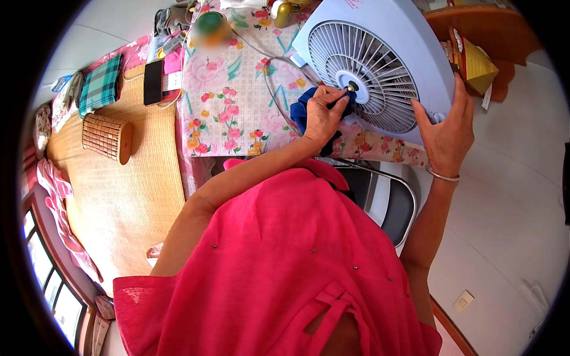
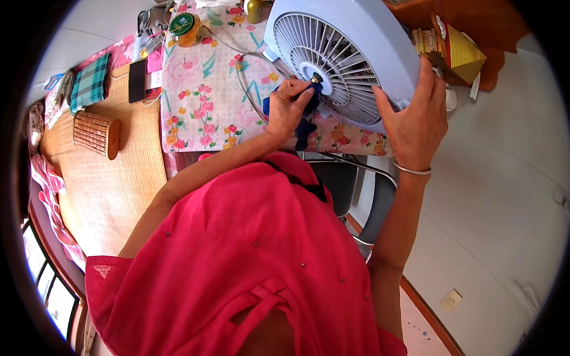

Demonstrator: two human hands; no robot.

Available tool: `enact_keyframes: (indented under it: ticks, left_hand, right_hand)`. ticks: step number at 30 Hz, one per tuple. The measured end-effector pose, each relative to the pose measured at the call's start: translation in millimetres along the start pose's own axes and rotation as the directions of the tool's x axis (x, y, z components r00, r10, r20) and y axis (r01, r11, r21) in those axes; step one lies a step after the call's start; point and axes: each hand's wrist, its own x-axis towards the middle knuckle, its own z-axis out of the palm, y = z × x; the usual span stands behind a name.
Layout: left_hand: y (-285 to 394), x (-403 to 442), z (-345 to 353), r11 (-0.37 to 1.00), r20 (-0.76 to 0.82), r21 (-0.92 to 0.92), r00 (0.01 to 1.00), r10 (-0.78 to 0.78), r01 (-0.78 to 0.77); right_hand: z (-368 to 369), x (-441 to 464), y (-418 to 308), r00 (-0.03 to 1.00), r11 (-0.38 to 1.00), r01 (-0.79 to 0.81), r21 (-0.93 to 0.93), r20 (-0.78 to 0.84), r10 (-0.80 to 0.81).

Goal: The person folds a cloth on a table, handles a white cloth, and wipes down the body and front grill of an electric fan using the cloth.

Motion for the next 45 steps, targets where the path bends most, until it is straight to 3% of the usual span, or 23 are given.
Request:
enact_keyframes:
  ticks: [17,20,23,29,38,42,45]
  left_hand:
    - [17.1,-5.8,1.5,0.996,0.122,-0.079,0.992,-0.04,0.05]
    - [21.9,-5.5,-2.6,0.99,0.093,-0.14,0.995,0.048,-0.035]
    - [33.0,4.0,-7.0,0.989,-0.015,-0.018,0.989,0.145,-0.145]
    - [32.3,15.3,0.3,0.993,-0.061,0.059,0.993,0.102,-0.099]
    - [38.6,-8.2,-4.0,0.983,0.142,0.083,0.979,0.148,-0.161]
    - [28.6,-0.8,-4.4,0.999,-0.004,-0.017,1.0,-0.027,0.027]
    - [21.7,8.6,-1.3,0.989,-0.06,0.145,0.997,0.042,-0.033]
  right_hand:
    - [0.7,1.2,1.2,0.999,1.0,-0.031,-0.001,0.027,0.031]
    - [1.7,1.0,1.5,1.0,1.0,-0.012,0.003,0.007,0.012]
    - [1.4,0.9,0.9,1.0,1.0,-0.015,0.004,0.006,0.015]
    - [0.5,1.7,-0.5,1.0,1.0,-0.012,0.007,0.005,0.012]
    - [-0.2,1.6,-1.0,1.0,1.0,-0.02,0.009,0.011,0.02]
    - [0.4,1.5,-0.8,1.0,1.0,-0.001,0.002,-0.008,0.001]
    - [1.4,0.6,0.1,1.0,1.0,-0.016,-0.008,0.004,0.016]
